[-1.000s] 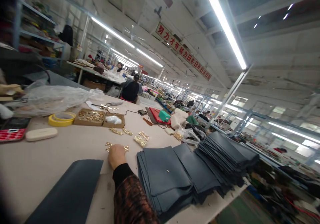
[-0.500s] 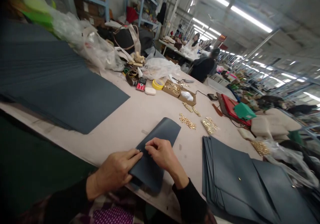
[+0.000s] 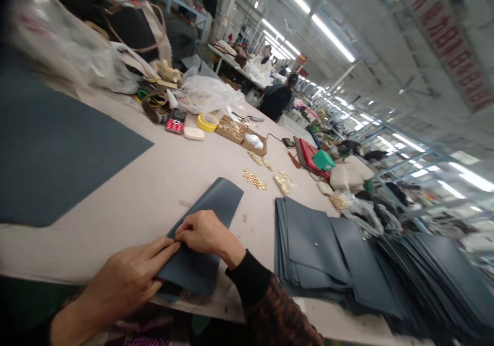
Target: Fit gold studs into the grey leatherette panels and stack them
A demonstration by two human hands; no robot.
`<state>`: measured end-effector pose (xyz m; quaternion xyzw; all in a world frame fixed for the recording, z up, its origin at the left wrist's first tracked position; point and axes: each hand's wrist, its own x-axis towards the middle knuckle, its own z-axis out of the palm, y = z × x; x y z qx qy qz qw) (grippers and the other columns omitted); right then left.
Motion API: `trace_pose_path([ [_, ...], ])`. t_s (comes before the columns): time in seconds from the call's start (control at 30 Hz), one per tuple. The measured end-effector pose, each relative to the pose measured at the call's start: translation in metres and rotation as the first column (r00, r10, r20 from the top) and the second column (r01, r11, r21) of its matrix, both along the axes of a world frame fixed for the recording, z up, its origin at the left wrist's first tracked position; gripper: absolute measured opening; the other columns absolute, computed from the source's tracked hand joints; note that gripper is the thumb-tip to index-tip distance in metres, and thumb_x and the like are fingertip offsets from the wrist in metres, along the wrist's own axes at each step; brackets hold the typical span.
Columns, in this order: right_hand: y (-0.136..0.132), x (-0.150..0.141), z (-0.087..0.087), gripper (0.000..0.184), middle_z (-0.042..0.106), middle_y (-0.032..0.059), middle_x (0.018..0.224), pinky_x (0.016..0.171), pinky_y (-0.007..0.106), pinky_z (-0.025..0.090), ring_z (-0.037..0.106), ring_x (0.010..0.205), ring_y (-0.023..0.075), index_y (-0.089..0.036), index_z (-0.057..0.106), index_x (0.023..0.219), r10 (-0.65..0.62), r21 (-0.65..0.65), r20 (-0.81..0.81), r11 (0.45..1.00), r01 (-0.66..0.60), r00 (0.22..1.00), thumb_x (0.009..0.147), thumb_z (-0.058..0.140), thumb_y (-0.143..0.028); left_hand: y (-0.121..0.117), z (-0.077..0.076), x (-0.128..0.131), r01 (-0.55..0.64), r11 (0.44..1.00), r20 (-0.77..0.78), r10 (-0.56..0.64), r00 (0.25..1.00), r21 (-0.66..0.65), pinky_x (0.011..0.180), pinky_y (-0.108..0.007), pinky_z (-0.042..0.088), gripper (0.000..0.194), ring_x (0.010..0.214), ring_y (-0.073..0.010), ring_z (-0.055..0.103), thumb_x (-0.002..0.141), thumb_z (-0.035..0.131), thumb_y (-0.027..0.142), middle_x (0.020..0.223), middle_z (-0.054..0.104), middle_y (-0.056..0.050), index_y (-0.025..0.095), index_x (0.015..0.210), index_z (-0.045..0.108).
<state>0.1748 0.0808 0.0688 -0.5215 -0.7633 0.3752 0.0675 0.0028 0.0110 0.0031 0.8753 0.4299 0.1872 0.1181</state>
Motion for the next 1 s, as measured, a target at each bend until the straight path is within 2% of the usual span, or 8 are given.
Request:
trace_pose_path([
  [0.27, 0.013, -0.002, -0.002, 0.007, 0.067, -0.0028, 0.062, 0.054, 0.015, 0.045, 0.063, 0.062, 0.0096, -0.018, 0.074, 0.076, -0.047, -0.142, 0.091, 0.988, 0.059, 0.995, 0.077, 0.067, -0.017, 0.006, -0.024, -0.001, -0.013, 0.973, 0.085, -0.007, 0.996, 0.232, 0.077, -0.036, 0.053, 0.050, 0.092, -0.0236, 0.068, 0.071, 0.046, 0.010, 0.109, 0.069, -0.008, 0.017, 0.117, 0.065],
  [0.5, 0.028, -0.012, 0.009, 0.012, 0.060, -0.0033, 0.052, 0.047, 0.017, 0.046, 0.062, 0.053, 0.0115, -0.017, 0.068, 0.069, 0.008, -0.368, 0.239, 0.926, 0.083, 0.971, 0.078, 0.065, -0.025, 0.006, -0.034, -0.004, -0.005, 0.965, 0.051, -0.009, 0.999, 0.261, 0.070, -0.035, 0.051, 0.042, 0.084, -0.0224, 0.068, 0.081, 0.046, 0.016, 0.111, 0.070, -0.006, 0.021, 0.118, 0.064],
  [0.63, 0.028, -0.011, 0.007, 0.015, 0.061, -0.0033, 0.054, 0.045, 0.018, 0.040, 0.060, 0.056, 0.0120, -0.019, 0.068, 0.066, 0.106, -0.207, 0.321, 0.977, -0.039, 0.941, 0.077, 0.067, -0.029, 0.008, -0.028, -0.005, 0.014, 0.975, 0.025, -0.020, 0.999, 0.222, 0.063, -0.034, 0.050, 0.040, 0.076, -0.0209, 0.069, 0.084, 0.046, 0.019, 0.111, 0.070, -0.004, 0.023, 0.119, 0.064],
  [0.77, 0.001, 0.004, -0.006, 0.019, 0.068, -0.0018, 0.072, 0.057, 0.020, 0.043, 0.063, 0.069, 0.0131, -0.021, 0.070, 0.079, -0.112, 0.068, 0.177, 0.993, 0.101, 0.978, 0.077, 0.072, -0.039, 0.005, -0.016, -0.003, -0.036, 0.985, 0.023, 0.033, 0.999, 0.169, 0.060, -0.031, 0.049, 0.040, 0.072, -0.0172, 0.068, 0.085, 0.040, 0.016, 0.110, 0.069, -0.004, 0.020, 0.118, 0.064],
  [0.83, -0.019, 0.018, -0.012, 0.025, 0.069, 0.0027, 0.088, 0.072, 0.025, 0.049, 0.064, 0.082, 0.0169, -0.020, 0.069, 0.095, -0.282, 0.254, 0.106, 0.935, 0.248, 0.954, 0.081, 0.070, -0.041, 0.004, -0.015, -0.003, -0.049, 0.985, 0.052, 0.041, 0.998, 0.164, 0.061, -0.029, 0.049, 0.042, 0.076, -0.0166, 0.068, 0.085, 0.039, 0.014, 0.113, 0.067, -0.005, 0.019, 0.119, 0.063],
  [0.9, -0.037, 0.034, -0.017, 0.038, 0.065, 0.0091, 0.108, 0.091, 0.035, 0.048, 0.060, 0.102, 0.0229, -0.018, 0.063, 0.115, -0.468, 0.427, 0.046, 0.808, 0.406, 0.882, 0.083, 0.069, -0.039, 0.004, -0.019, -0.003, -0.043, 0.988, 0.094, 0.029, 0.995, 0.150, 0.063, -0.027, 0.050, 0.044, 0.081, -0.0164, 0.069, 0.083, 0.039, 0.014, 0.117, 0.066, -0.004, 0.021, 0.121, 0.062],
  [0.97, -0.052, 0.048, -0.022, 0.057, 0.059, 0.0130, 0.122, 0.102, 0.041, 0.042, 0.053, 0.116, 0.0268, -0.017, 0.052, 0.130, -0.591, 0.463, -0.045, 0.702, 0.541, 0.805, 0.080, 0.071, -0.036, 0.005, -0.025, -0.005, -0.046, 0.991, 0.136, 0.028, 0.990, 0.126, 0.065, -0.026, 0.052, 0.046, 0.080, -0.0157, 0.069, 0.082, 0.041, 0.015, 0.117, 0.067, -0.003, 0.025, 0.121, 0.062],
  [1.0, -0.058, 0.053, -0.024, 0.065, 0.058, 0.0131, 0.125, 0.102, 0.041, 0.043, 0.052, 0.118, 0.0274, -0.017, 0.048, 0.135, -0.615, 0.417, -0.098, 0.689, 0.593, 0.783, 0.078, 0.073, -0.036, 0.005, -0.028, -0.006, -0.056, 0.992, 0.158, 0.038, 0.987, 0.113, 0.065, -0.025, 0.052, 0.045, 0.077, -0.0154, 0.069, 0.082, 0.042, 0.016, 0.117, 0.067, -0.002, 0.027, 0.120, 0.062],
])
